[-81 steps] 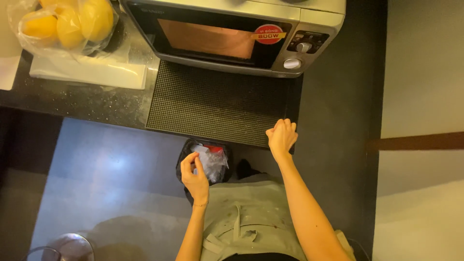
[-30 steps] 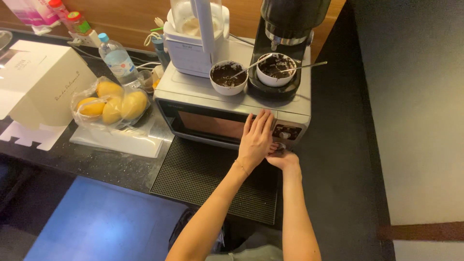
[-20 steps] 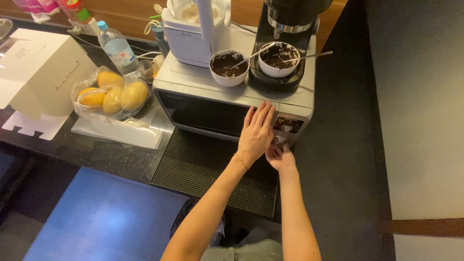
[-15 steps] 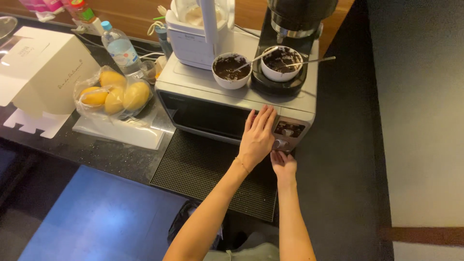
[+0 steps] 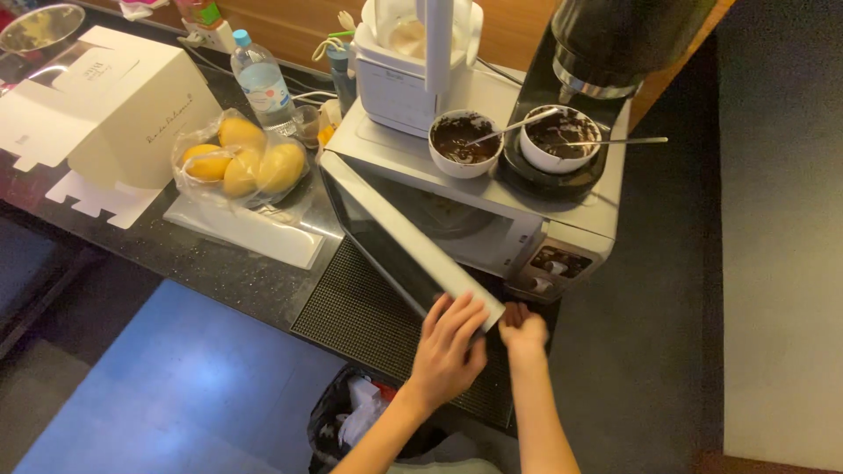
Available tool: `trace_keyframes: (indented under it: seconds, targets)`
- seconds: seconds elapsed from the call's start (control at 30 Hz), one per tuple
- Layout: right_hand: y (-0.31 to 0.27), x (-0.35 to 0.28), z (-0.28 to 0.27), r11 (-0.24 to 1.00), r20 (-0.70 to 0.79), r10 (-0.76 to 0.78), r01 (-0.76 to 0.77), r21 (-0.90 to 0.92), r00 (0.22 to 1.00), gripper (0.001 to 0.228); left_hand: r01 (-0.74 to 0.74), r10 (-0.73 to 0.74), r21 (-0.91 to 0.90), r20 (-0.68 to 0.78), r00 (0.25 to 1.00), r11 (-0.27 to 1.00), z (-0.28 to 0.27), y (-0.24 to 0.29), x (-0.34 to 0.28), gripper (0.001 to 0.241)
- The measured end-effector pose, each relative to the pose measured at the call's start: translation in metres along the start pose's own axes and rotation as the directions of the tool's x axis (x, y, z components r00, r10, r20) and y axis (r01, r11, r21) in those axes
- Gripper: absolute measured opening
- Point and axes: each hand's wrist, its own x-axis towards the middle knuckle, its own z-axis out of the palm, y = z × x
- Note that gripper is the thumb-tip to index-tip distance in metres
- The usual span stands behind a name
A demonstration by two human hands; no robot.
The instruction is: Preparing and decorating small pastries by coating them in melted chocolate and crumbs.
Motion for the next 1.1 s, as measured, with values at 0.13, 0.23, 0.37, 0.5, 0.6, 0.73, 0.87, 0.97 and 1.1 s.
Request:
trace_keyframes:
  seconds: [0.13, 0.23, 0.37, 0.5, 0.6, 0.73, 0.87, 0.97, 1.1]
  targets:
    - [0.078, -0.066, 0.116, 0.939, 0.222, -0.085, 0.152, -0.308, 0.971, 0.022, 0.088, -0.091, -0.053, -0.069, 0.993, 0.995, -0.048, -0.013, -0.074, 0.048]
    - [0.119, -0.025, 0.173, 0.857, 0.298, 0.032, 0.128, -0.5, 0.954, 0.014, 0.191, -0.195, -0.046, -0.135, 0.971, 0.981, -0.085, -0.023, -0.115, 0.036]
    - [0.139, -0.004, 0.236, 0.72, 0.136, -0.147, 0.2, -0.665, 0.98, 0.018, 0.273, -0.297, -0.12, -0.299, 0.907, 0.954, -0.12, -0.041, -0.142, 0.036]
    - [0.133, -0.015, 0.264, 0.448, 0.027, -0.272, 0.151, -0.881, 0.962, 0.04, 0.328, -0.355, -0.137, -0.342, 0.87, 0.935, -0.146, -0.047, -0.142, 0.044]
    - [0.138, 0.015, 0.257, 0.956, -0.008, -0.153, 0.146, -0.253, 0.988, 0.045, 0.336, -0.373, -0.165, -0.342, 0.862, 0.927, -0.154, -0.053, -0.146, 0.043]
    - [0.14, -0.003, 0.273, 0.941, -0.05, -0.169, 0.146, -0.307, 0.984, 0.049, 0.351, -0.397, -0.189, -0.365, 0.842, 0.917, -0.153, -0.059, -0.152, 0.043]
    - [0.141, 0.004, 0.274, 0.925, -0.112, -0.183, 0.132, -0.355, 0.977, 0.054, 0.31, -0.371, -0.226, -0.328, 0.869, 0.924, -0.157, -0.068, -0.158, 0.04]
    - [0.143, 0.05, 0.255, 0.926, -0.102, -0.171, 0.124, -0.356, 0.98, 0.033, 0.31, -0.364, -0.22, -0.277, 0.889, 0.925, -0.159, -0.074, -0.168, 0.039]
    - [0.145, 0.1, 0.223, 0.674, 0.135, -0.339, 0.341, -0.656, 0.931, 0.022, 0.31, -0.362, -0.22, -0.26, 0.895, 0.925, -0.159, -0.08, -0.173, 0.039]
